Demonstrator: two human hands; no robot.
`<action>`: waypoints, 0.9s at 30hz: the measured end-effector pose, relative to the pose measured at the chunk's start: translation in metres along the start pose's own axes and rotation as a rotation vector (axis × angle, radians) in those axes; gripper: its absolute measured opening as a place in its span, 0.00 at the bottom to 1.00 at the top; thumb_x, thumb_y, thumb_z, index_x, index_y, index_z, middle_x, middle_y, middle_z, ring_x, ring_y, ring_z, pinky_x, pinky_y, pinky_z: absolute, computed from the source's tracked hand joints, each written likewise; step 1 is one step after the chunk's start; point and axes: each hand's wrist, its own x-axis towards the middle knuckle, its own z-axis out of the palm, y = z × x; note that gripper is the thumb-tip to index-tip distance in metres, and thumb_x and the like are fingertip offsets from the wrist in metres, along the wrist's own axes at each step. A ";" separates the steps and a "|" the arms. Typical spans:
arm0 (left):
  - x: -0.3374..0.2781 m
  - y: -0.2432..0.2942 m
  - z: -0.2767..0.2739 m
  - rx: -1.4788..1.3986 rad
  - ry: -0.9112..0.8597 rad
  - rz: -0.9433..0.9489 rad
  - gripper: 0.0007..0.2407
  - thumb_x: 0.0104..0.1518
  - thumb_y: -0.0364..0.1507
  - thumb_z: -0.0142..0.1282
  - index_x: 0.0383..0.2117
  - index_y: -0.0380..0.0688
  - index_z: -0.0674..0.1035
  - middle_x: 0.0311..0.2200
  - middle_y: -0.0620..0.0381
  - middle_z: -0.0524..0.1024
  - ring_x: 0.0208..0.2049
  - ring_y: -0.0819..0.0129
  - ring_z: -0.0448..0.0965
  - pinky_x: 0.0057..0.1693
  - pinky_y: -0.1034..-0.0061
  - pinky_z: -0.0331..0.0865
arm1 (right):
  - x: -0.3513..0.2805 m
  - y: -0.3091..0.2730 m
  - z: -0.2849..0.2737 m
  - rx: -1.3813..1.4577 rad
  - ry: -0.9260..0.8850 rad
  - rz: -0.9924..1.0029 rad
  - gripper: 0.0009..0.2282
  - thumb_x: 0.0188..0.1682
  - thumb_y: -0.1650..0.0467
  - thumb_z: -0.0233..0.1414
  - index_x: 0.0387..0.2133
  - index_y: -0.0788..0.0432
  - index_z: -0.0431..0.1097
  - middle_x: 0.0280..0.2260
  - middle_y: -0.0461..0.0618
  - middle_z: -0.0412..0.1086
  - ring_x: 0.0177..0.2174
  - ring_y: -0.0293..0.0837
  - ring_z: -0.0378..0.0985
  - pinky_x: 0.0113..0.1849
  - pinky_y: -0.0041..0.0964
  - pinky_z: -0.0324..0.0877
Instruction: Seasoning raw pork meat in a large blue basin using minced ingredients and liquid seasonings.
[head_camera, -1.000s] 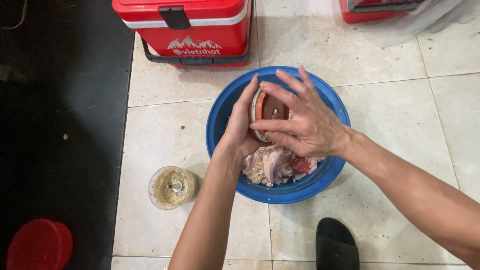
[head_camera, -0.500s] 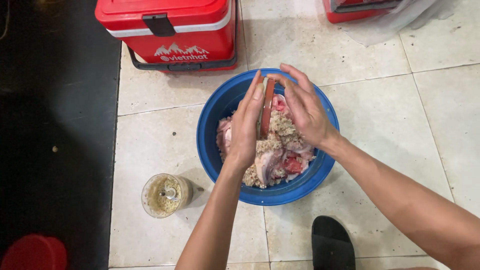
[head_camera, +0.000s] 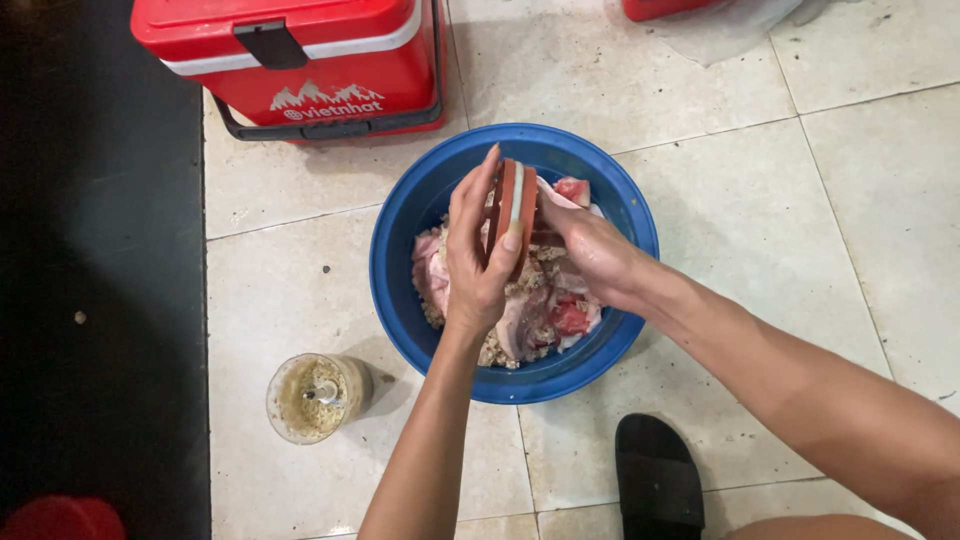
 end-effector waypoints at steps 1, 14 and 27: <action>0.000 -0.003 0.000 -0.020 -0.004 -0.005 0.33 0.63 0.49 0.51 0.71 0.41 0.65 0.68 0.43 0.63 0.71 0.55 0.64 0.76 0.62 0.57 | -0.003 -0.003 0.003 0.049 -0.034 0.056 0.22 0.60 0.58 0.39 0.64 0.51 0.62 0.55 0.47 0.70 0.51 0.40 0.72 0.53 0.42 0.67; 0.016 -0.019 -0.035 -0.975 0.310 -0.202 0.34 0.63 0.46 0.46 0.74 0.42 0.57 0.64 0.47 0.67 0.65 0.55 0.67 0.71 0.58 0.62 | 0.000 -0.017 -0.015 -1.397 -0.151 -0.141 0.16 0.45 0.68 0.57 0.47 0.56 0.78 0.45 0.60 0.77 0.45 0.51 0.78 0.49 0.46 0.71; 0.018 0.008 -0.017 -0.894 0.100 -0.189 0.35 0.62 0.40 0.51 0.75 0.46 0.53 0.67 0.47 0.65 0.70 0.57 0.64 0.76 0.63 0.57 | -0.002 -0.026 0.019 -1.287 0.054 -0.875 0.30 0.50 0.78 0.45 0.70 0.66 0.52 0.53 0.59 0.70 0.55 0.55 0.71 0.56 0.47 0.66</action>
